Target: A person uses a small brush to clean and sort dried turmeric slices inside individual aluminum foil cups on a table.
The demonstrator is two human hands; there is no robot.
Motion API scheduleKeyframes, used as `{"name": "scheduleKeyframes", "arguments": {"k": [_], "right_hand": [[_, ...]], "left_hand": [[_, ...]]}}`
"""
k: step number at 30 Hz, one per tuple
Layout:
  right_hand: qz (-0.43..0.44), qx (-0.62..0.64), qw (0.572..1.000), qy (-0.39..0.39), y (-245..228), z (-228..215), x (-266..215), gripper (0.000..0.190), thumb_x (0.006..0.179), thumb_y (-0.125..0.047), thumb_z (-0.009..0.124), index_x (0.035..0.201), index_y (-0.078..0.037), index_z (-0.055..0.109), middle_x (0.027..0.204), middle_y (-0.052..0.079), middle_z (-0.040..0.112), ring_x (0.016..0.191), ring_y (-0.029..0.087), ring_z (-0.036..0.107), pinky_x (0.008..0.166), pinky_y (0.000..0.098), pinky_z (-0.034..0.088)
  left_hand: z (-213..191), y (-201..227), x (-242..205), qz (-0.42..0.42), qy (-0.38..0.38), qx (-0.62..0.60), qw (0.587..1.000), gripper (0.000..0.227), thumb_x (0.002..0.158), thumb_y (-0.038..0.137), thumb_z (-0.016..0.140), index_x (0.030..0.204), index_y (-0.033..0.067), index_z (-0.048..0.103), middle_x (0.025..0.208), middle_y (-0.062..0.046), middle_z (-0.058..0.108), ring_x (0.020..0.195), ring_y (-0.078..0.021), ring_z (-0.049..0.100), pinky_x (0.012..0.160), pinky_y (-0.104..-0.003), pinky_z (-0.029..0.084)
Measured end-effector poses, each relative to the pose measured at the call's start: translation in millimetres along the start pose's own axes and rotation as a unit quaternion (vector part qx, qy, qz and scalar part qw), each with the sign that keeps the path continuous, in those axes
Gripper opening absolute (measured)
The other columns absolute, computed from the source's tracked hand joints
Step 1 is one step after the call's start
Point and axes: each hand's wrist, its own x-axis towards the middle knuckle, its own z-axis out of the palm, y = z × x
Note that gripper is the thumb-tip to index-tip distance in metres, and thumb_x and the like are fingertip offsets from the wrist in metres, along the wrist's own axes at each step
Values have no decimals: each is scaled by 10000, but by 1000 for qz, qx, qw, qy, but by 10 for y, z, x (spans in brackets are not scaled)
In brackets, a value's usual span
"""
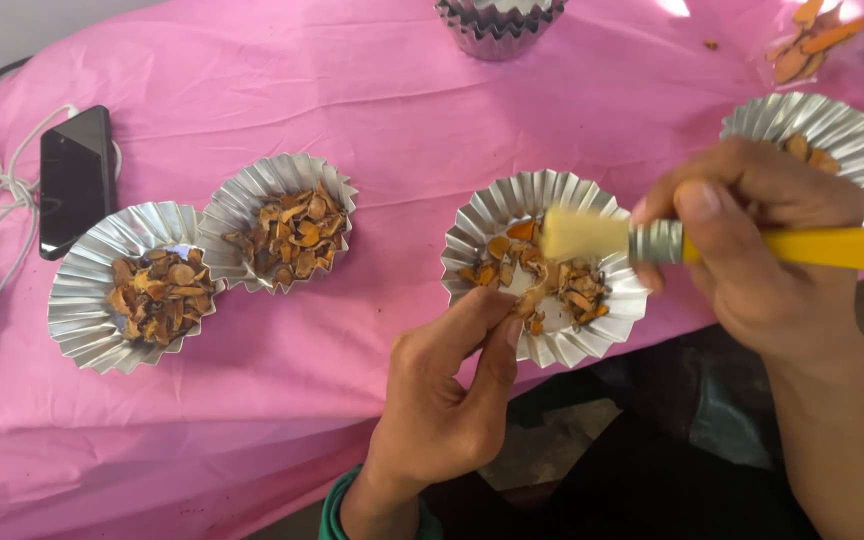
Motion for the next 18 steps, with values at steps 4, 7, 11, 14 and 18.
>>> {"name": "scheduleKeyframes", "arguments": {"k": [4, 7, 11, 14, 18], "right_hand": [[-48, -51, 997, -17, -55, -33, -88, 286, 1097, -141, 414, 1119, 105, 558, 923, 164, 629, 760, 241, 695, 814, 360, 673], [0, -174, 984, -41, -157, 68, -129, 191, 1005, -102, 650, 1172, -119, 741, 936, 19, 638, 733, 122, 524, 720, 235, 406], [-38, -176, 974, -141, -187, 87, -31, 194, 962, -226, 615, 1091, -122, 717, 898, 54, 656, 657, 110, 598, 594, 199, 536], [-32, -259, 959, -108, -187, -215, -43, 100, 1009, -139, 635, 1068, -118, 713, 926, 45, 683, 767, 142, 641, 688, 239, 536], [-15, -474, 878, -65, 364, -1189, -215, 293, 1338, -89, 539, 1388, 112, 747, 1220, 237, 574, 1092, 352, 501, 1008, 432, 350]], "left_hand": [[5, -14, -23, 17, 5, 17, 1000, 175, 1054, 85, 449, 909, 24, 528, 773, -19, 450, 663, -145, 399, 605, -282, 367], [29, -6, -12, 33, -2, 53, 998, 175, 1053, 98, 450, 949, 22, 569, 768, -41, 501, 667, -176, 450, 623, -296, 386], [52, 2, 24, 4, 25, 88, 996, 140, 1031, 109, 496, 1077, 34, 606, 937, -62, 655, 841, -208, 616, 764, -319, 498], [37, -90, 20, -25, 56, 144, 988, 210, 1025, 154, 522, 1189, 27, 556, 1070, -102, 663, 989, -261, 644, 867, -372, 509], [-44, -166, -1, -56, 90, 211, 972, 247, 1038, 172, 488, 1225, 10, 500, 1063, -125, 623, 979, -301, 597, 902, -444, 454]]}}
